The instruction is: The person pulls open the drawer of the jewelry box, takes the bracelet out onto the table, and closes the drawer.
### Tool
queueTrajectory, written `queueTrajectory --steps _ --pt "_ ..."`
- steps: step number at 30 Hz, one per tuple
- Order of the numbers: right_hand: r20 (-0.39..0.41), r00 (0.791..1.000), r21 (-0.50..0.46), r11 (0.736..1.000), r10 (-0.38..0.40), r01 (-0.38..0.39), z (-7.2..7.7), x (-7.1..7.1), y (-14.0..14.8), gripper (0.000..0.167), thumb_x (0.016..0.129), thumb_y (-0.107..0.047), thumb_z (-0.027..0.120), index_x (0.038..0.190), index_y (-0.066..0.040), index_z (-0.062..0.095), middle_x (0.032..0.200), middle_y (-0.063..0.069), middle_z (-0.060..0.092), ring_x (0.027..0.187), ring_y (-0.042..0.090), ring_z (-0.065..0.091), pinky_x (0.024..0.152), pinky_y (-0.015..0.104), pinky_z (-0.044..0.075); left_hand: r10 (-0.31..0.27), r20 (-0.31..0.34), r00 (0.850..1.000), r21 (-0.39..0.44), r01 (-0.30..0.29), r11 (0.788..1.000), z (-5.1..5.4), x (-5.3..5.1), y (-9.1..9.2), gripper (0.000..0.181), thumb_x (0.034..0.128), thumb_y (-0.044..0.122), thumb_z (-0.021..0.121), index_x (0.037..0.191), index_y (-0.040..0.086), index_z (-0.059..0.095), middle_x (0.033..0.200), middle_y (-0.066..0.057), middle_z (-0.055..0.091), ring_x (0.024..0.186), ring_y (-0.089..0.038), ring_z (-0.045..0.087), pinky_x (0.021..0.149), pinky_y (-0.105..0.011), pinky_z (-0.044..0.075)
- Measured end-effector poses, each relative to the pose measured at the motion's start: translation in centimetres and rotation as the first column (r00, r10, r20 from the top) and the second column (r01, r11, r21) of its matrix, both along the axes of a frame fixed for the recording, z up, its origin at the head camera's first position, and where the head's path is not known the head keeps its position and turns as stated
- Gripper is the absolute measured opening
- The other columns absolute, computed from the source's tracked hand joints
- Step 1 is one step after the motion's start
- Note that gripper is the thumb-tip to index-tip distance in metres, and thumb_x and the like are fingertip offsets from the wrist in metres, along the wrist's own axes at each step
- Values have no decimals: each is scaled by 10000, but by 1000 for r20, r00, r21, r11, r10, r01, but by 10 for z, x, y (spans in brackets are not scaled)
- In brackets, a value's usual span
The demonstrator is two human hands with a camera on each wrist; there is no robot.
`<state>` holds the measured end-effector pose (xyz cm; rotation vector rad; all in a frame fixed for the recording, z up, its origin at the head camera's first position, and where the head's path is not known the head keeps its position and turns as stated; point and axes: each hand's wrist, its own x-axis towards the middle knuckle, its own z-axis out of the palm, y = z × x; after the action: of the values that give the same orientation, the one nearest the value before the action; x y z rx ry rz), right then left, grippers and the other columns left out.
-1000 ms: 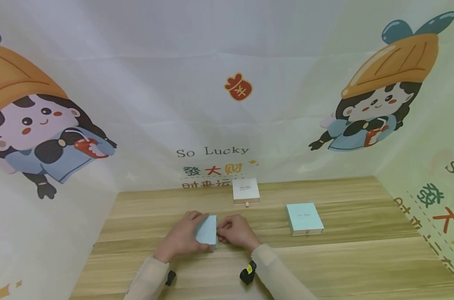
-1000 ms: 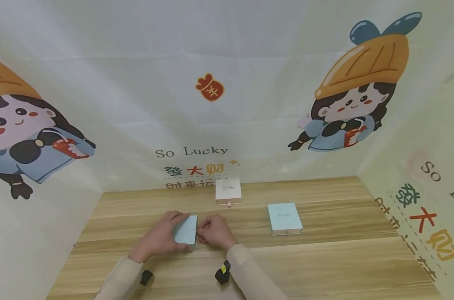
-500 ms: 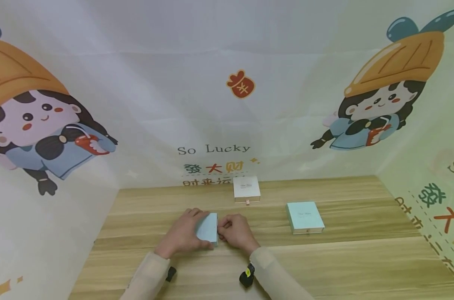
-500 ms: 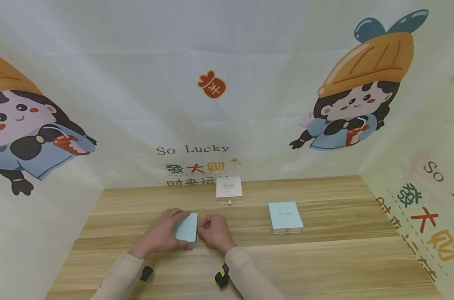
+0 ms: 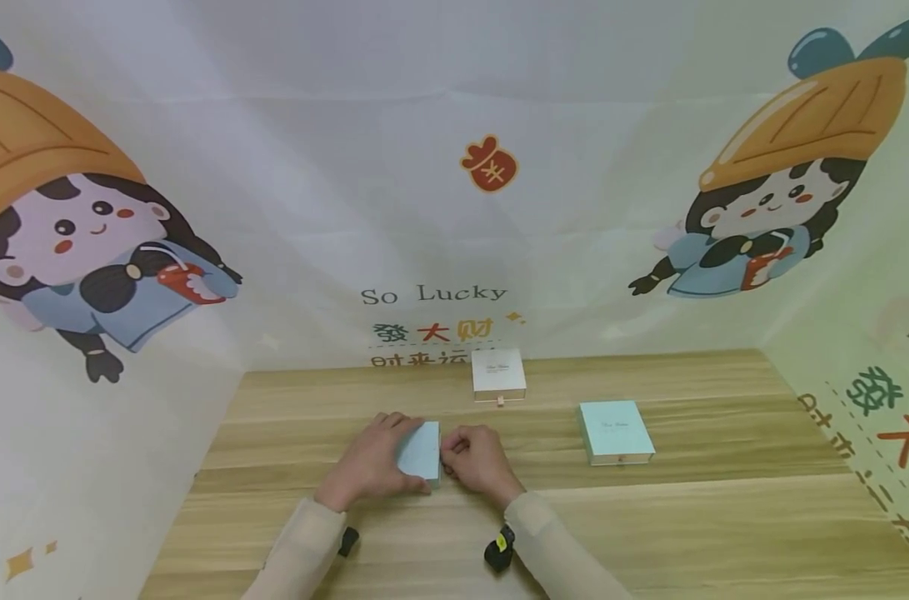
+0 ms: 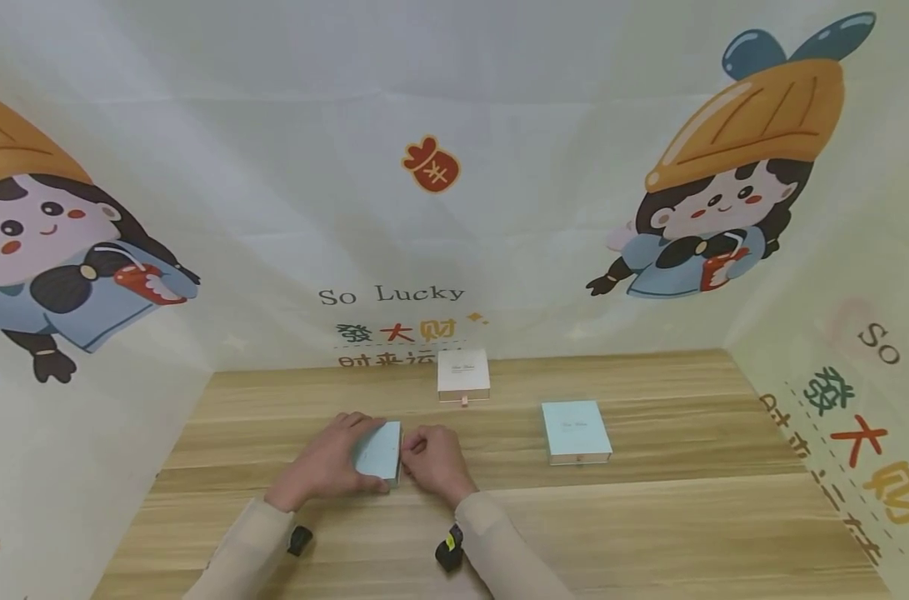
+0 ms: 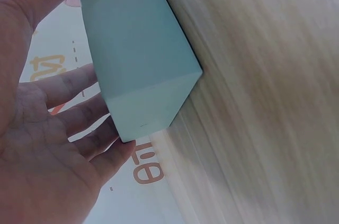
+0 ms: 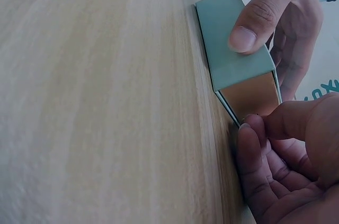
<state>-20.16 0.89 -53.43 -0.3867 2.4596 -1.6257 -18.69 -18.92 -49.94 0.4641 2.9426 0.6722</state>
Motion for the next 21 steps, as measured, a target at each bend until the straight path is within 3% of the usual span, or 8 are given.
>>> queueTrajectory --steps 21 --pt "-26 1000 22 1000 -1 2 -2 -1 13 72 907 10 679 840 1 705 715 70 705 596 82 612 544 192 496 -4 4 1000 -14 4 1000 -1 -1 0 1010 612 432 973 1470 114 546 1380 -64 606 1204 -246 541 978 -458 517"
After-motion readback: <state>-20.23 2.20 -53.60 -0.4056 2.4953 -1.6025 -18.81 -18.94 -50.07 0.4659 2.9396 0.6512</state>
